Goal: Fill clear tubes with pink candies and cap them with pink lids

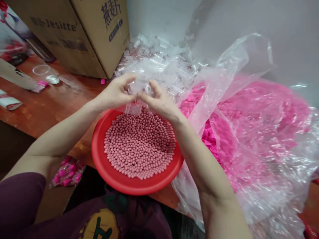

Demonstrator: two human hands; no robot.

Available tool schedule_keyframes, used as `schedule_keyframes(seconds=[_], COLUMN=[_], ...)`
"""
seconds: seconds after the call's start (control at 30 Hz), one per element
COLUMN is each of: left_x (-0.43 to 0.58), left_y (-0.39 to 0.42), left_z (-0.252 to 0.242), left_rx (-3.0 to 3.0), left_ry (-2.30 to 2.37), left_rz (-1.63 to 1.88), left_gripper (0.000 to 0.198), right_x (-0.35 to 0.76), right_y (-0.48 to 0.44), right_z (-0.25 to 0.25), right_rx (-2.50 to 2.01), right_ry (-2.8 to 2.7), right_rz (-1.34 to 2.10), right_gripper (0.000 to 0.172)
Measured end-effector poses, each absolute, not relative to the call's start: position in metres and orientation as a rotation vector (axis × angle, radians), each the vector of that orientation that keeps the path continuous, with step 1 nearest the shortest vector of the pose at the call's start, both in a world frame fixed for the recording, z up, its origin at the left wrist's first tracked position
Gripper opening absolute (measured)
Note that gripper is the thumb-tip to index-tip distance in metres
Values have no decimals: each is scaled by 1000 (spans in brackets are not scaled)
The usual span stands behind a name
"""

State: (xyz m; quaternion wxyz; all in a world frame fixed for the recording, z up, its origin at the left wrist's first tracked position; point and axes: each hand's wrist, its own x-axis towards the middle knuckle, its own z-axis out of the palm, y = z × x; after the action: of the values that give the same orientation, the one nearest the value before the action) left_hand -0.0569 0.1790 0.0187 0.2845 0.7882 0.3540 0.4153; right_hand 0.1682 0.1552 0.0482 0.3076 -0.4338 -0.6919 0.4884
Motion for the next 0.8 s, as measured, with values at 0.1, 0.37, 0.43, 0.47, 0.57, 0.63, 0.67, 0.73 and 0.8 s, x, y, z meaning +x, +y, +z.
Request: schedule_keyframes(seconds=[0.1, 0.37, 0.43, 0.47, 0.57, 0.63, 0.67, 0.73, 0.8], left_x=[-61, -80, -79, -75, -56, -39, -32, -22, -19], left_y=[134, 63, 63, 64, 66, 63, 59, 52, 44], left_z=[4, 16, 22, 23, 21, 19, 19, 20, 23], left_rx=[2231, 2281, 2292, 2302, 2346, 2402, 2428, 2460, 2455], left_ry=[855, 817, 845, 865, 848, 718, 652, 582, 611], left_rz=[982, 374, 413, 484, 721, 731, 690, 584, 543], left_gripper=[67, 83, 64, 59, 64, 67, 62, 39, 23], right_x=[183, 211, 210, 208, 199, 195, 195, 202, 220], right_y=[116, 75, 67, 61, 37, 16, 5, -18, -38], right_z=[38, 9, 8, 9, 22, 38, 46, 65, 79], right_rx=[-1007, -1122, -1140, -1137, -1094, -1027, -982, -907, -930], right_ry=[-1943, -1664, -1653, -1683, -1890, -2029, -2090, -2173, -2156], right_rz=[1434, 1753, 1724, 1701, 1608, 1526, 1486, 1375, 1204], right_gripper=[77, 55, 53, 53, 52, 51, 49, 44, 35])
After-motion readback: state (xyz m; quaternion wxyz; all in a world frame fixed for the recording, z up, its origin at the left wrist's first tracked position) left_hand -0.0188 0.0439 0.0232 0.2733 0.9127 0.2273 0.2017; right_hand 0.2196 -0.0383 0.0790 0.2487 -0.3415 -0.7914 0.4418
